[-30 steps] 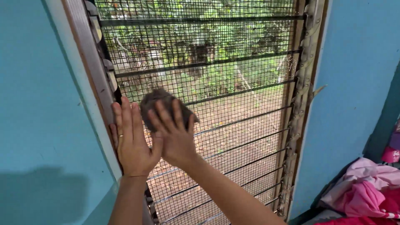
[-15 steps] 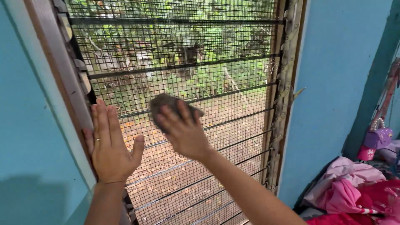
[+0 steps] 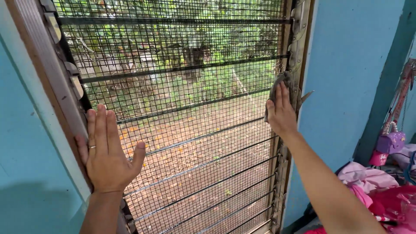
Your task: The person cleans a window with a metal security grille using a dark cloth. They wipe the glass and grille repeatedly, then briefly open the window before continuing to wipe the grille and frame.
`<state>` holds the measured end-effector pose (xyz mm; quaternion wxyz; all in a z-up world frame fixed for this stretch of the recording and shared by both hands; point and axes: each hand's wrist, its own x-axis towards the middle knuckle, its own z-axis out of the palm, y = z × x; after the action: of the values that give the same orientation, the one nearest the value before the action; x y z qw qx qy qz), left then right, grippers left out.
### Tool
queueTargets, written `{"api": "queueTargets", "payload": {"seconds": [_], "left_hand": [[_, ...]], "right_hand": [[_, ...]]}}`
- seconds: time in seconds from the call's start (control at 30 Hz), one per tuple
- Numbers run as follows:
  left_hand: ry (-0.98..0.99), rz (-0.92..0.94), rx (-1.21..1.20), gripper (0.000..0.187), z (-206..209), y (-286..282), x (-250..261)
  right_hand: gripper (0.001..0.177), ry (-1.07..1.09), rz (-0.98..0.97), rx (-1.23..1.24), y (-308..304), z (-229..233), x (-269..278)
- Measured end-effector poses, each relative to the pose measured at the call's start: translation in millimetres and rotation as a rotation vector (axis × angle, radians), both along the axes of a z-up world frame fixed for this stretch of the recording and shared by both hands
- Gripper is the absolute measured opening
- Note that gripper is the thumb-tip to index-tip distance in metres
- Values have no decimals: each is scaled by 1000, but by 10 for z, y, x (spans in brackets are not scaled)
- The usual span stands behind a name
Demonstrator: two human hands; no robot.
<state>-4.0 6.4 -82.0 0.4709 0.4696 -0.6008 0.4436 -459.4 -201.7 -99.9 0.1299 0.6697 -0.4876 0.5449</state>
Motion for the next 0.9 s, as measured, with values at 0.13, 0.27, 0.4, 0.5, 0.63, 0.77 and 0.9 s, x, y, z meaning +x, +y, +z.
{"api": "queueTargets", "payload": {"seconds": [0.13, 0.27, 0.4, 0.5, 0.63, 0.77, 0.9], "left_hand": [[13, 21, 21, 84, -12, -4, -5], [3, 3, 13, 85, -12, -6, 18], [11, -3, 21, 86, -22, -10, 22], [21, -10, 31, 87, -15, -1, 16], [14, -54, 20, 90, -10, 30, 16], [18, -72, 7, 89, -8, 46, 13], [17, -85, -2, 90, 1, 55, 23]], "right_hand": [[71, -27, -49, 41, -68, -2, 86], [70, -142, -71, 121, -65, -130, 597], [68, -11, -182, 5, 31, -199, 1304], [64, 128, -190, -73, 307, -239, 1890], [65, 298, -36, -140, 892, -208, 2585], [59, 350, 216, -195, 1462, -100, 3022], [57, 480, 444, -52, 1784, 1, 3292]]}}
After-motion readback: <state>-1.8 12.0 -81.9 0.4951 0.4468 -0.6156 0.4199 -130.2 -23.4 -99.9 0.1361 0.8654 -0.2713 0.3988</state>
